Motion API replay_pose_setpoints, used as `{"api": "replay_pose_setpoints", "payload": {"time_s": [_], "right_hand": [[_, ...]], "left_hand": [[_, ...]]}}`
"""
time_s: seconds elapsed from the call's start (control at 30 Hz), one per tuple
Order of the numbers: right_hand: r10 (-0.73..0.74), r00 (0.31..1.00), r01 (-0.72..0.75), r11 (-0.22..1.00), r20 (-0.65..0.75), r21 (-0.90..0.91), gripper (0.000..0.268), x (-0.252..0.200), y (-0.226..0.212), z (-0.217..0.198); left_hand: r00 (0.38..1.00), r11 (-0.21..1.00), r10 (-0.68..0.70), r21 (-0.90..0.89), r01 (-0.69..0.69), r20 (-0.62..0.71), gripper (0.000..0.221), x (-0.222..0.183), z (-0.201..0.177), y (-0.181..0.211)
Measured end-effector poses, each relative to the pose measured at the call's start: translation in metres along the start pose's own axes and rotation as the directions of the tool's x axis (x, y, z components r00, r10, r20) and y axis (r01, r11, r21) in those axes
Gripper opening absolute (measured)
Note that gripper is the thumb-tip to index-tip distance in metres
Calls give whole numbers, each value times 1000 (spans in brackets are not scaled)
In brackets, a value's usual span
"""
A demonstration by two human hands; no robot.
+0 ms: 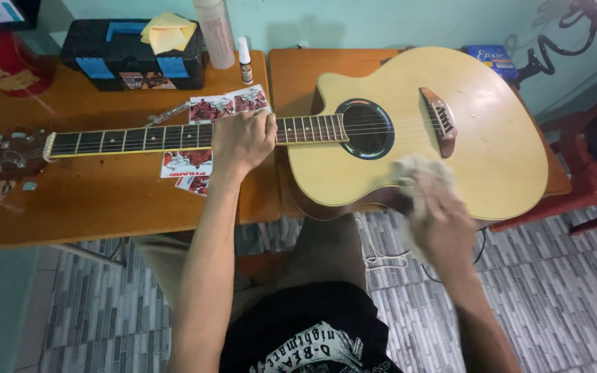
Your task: Polishing the body of an acoustic guitar using a liquid polish and a soft cloth on a workbench.
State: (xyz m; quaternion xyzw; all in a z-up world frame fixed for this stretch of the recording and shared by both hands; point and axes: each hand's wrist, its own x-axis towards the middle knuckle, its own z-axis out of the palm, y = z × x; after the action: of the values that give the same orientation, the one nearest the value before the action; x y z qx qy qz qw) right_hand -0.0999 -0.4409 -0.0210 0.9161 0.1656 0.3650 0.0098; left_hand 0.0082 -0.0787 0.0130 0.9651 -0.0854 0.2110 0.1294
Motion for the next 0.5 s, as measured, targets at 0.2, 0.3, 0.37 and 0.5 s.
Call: {"api": "replay_pose_setpoints", "payload": {"time_s": [0.2, 0.3, 0.37, 0.5], "right_hand": [[210, 974, -196, 969, 84, -149, 58, -71, 165, -7], [382, 893, -361, 924, 238, -130, 50, -46, 141, -13], [513, 767, -514, 851, 386, -110, 54, -26, 106, -19], [353, 854, -367, 929, 382, -37, 50, -18, 67, 19]], "left_hand": [[999, 999, -39, 20, 38, 17, 54, -2, -4, 3], [998, 999, 21, 49, -18, -59, 52, 1, 15, -8], [986, 994, 89, 82, -78, -140, 55, 3, 25, -14], [998, 999, 24, 37, -22, -55, 51, 2, 7, -4]]}}
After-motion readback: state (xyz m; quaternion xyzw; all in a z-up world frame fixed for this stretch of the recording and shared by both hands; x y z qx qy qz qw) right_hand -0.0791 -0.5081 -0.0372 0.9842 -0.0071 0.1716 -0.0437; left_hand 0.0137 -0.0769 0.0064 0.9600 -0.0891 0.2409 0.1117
